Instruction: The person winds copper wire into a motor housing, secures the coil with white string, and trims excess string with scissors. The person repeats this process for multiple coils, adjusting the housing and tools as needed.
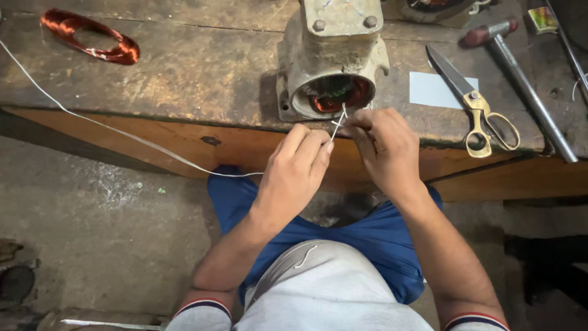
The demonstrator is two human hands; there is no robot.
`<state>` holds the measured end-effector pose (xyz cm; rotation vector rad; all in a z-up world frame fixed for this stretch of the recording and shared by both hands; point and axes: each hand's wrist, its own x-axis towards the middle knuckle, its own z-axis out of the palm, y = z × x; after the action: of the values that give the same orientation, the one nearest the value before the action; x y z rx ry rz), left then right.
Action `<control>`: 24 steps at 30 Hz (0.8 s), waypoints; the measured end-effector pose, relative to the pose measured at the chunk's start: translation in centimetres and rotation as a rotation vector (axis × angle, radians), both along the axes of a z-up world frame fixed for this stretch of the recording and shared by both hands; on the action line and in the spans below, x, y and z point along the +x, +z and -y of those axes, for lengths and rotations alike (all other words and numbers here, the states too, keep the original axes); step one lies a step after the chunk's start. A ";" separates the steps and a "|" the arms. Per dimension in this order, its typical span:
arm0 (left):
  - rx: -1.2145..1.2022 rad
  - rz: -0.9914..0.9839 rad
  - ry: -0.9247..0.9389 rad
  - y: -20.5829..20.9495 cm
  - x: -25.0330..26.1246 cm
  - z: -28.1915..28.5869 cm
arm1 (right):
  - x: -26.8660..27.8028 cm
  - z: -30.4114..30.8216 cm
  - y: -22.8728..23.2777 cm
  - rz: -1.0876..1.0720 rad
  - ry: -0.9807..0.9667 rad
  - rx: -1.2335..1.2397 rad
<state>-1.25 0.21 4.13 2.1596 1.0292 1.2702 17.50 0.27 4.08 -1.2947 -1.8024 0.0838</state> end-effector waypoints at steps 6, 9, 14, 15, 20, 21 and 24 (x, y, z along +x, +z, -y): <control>0.221 -0.052 0.020 -0.3 -0.1 -1.0 | 0.6 0.0 0.1 0.207 0.143 0.024; 0.229 -0.017 -0.027 -0.3 -0.4 -2.0 | 0.6 0.0 0.2 0.186 0.099 0.030; 0.337 -0.045 -0.004 -0.9 0.1 -3.2 | 0.6 0.5 0.1 0.161 0.100 0.047; 0.371 -0.046 0.010 -1.0 0.2 -3.6 | 0.6 0.6 0.1 0.166 0.088 0.061; 0.717 -0.140 0.003 -2.1 0.2 -5.4 | 0.3 0.6 0.3 -0.166 0.057 -0.116; 0.806 -0.144 0.003 -2.4 0.1 -5.5 | 0.3 0.6 0.3 -0.255 0.061 -0.176; 0.632 -0.090 -0.015 -3.1 0.0 -5.1 | 0.7 0.7 0.5 0.043 0.039 0.015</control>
<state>-1.23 5.36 0.99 2.6929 0.6945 1.6692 18.17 -0.43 4.62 -1.2597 -1.8624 0.0645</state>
